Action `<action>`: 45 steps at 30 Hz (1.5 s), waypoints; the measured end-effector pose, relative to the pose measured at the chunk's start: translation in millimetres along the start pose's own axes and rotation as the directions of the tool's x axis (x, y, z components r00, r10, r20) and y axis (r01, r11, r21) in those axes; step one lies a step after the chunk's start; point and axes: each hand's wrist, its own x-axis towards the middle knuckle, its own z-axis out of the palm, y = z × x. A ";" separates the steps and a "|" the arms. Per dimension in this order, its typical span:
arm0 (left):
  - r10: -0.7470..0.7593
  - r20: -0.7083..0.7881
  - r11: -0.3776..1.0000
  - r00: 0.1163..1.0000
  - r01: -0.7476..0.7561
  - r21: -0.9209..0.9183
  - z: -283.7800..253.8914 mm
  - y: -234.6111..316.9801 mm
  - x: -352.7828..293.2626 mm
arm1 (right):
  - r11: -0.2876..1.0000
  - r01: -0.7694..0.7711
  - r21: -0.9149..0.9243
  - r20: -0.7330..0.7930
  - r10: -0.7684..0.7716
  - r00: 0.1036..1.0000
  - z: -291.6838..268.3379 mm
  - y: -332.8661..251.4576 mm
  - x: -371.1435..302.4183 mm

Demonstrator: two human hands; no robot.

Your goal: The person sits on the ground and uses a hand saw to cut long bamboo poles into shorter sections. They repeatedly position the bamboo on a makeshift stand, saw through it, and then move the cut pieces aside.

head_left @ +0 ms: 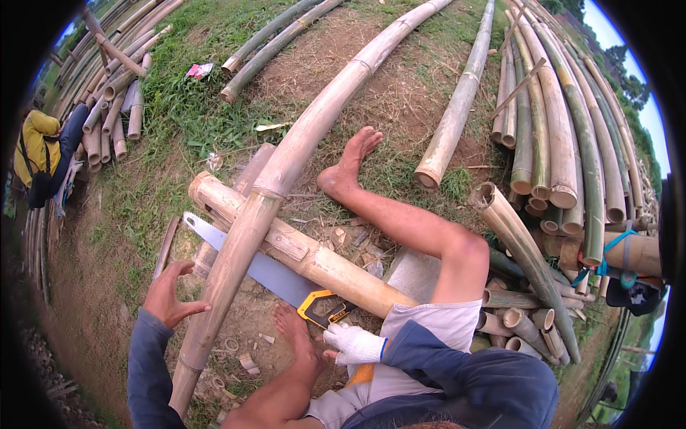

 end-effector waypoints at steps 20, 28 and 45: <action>0.047 0.184 0.862 0.982 0.054 -0.504 50.4 135.1 292.4 | 0.982 -0.073 0.173 -0.074 0.087 0.993 2.9 20.0 5.0; 0.103 0.235 0.723 0.966 0.090 -0.685 8.3 132.0 187.9 | 0.992 -0.076 0.101 -0.108 0.086 0.990 0.3 28.1 0.6; -0.388 0.181 0.886 0.904 0.420 -0.195 83.9 -91.9 -148.6 | 0.993 -0.098 -0.070 0.033 0.101 0.994 21.0 30.2 19.2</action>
